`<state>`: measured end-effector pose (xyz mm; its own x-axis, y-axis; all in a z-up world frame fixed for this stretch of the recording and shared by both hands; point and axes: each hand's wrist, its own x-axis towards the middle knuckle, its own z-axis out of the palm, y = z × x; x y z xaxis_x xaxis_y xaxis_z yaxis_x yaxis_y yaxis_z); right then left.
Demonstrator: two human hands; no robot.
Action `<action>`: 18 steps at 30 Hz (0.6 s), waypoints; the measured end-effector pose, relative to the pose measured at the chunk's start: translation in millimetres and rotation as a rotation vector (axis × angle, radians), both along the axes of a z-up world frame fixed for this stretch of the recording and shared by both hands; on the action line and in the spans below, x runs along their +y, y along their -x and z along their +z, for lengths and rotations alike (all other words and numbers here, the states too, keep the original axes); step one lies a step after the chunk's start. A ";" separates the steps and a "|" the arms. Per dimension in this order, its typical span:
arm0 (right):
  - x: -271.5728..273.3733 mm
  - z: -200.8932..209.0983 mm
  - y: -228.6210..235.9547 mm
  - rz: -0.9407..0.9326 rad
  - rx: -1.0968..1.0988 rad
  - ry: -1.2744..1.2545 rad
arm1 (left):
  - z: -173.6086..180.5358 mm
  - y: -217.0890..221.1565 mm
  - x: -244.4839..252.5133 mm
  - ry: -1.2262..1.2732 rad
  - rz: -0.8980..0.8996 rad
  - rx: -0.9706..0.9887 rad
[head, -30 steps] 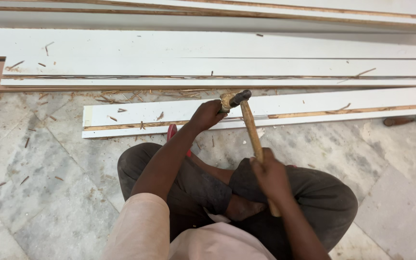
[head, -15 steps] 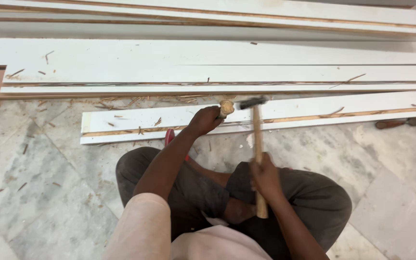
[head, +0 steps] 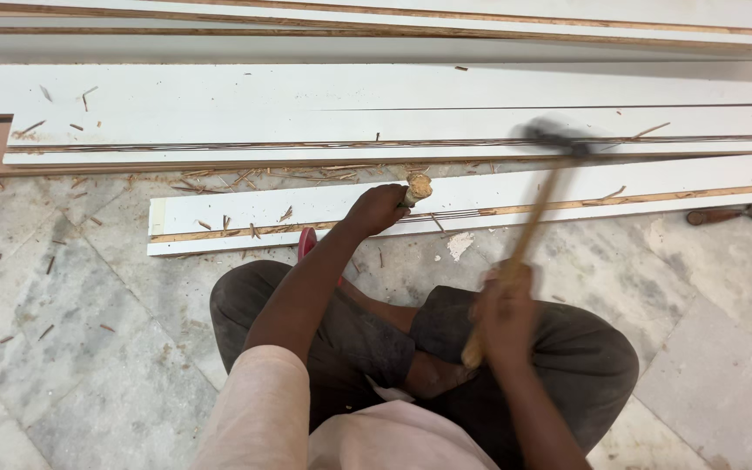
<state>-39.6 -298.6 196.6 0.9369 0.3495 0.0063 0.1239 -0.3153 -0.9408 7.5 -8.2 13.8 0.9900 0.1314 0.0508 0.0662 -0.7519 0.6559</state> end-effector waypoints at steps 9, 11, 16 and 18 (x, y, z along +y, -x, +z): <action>-9.8 -6.4 -24.9 -0.036 0.248 0.054 | 3.1 -29.2 -13.4 -0.157 -0.100 0.176; -9.6 -16.8 -22.2 -0.042 0.247 0.046 | -6.0 -41.3 -19.4 -0.203 -0.132 0.211; -19.7 -35.6 -32.5 0.001 0.656 0.200 | -31.7 -55.4 -26.8 -0.322 -0.192 0.225; -26.7 -34.0 -41.5 -0.037 0.591 0.119 | -26.6 -57.8 -21.4 -0.324 -0.198 0.230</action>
<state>2.0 -325.3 162.6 0.7816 0.2829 -0.5559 -0.4220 -0.4164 -0.8053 65.3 -29.6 -12.8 0.9849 -0.0487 -0.1663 0.0164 -0.9293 0.3690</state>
